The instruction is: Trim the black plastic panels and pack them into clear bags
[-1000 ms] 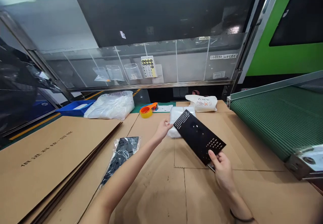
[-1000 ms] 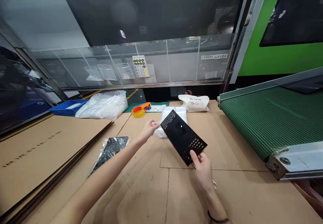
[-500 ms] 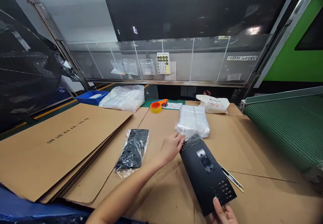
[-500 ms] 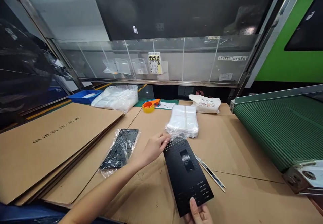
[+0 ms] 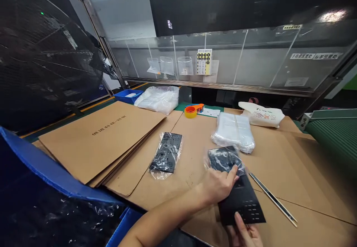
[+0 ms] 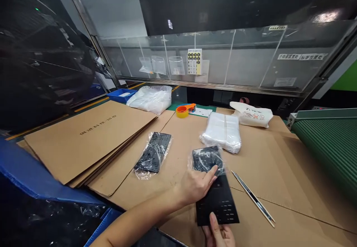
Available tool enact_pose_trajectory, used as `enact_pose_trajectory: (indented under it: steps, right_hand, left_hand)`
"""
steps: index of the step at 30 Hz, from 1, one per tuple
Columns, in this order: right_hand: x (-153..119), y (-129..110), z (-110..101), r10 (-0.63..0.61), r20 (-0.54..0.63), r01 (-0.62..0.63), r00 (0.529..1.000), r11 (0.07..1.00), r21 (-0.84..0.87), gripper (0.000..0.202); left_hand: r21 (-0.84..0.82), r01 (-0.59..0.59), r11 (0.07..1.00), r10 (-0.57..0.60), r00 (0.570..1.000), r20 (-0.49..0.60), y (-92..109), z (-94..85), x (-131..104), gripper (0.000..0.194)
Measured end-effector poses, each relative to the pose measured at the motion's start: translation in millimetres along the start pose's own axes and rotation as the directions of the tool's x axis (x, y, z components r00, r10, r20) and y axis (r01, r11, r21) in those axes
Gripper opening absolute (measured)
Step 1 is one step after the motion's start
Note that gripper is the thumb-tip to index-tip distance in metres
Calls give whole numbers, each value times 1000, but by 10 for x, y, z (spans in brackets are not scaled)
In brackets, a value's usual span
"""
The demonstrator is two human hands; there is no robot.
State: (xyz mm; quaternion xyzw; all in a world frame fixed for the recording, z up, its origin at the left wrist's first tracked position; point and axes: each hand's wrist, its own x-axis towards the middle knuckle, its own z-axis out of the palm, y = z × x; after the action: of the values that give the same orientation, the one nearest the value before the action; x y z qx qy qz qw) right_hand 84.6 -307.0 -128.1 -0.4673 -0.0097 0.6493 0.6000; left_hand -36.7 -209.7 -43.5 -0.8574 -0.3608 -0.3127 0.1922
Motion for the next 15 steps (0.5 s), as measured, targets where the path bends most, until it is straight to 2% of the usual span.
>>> enact_pose_trajectory:
  steps: [3,7,9,12,15]
  right_hand:
    - [-27,-8,40,10,117,4,993,993,-117,41]
    - [-72,0,131,-142,24,142,990,990,20,44]
    - [-55,31,115,-157,59,162,986,983,-82,41]
    - [14,72,9,-204,190,256,960,913,-317,33]
    - [71,28,-99,-272,222,338,936,870,-359,25]
  left_hand:
    - [-27,-1,1000,1,1000,-4,81,-73,-33,35]
    - [-75,-44,996,45,999,2,196,-184,-59,35]
    - [-87,-68,994,69,998,8,236,-258,-25,36]
    - [-119,-135,984,135,991,-6,288,-371,52,37]
    - [-165,-220,961,225,974,17,344,-446,48,36]
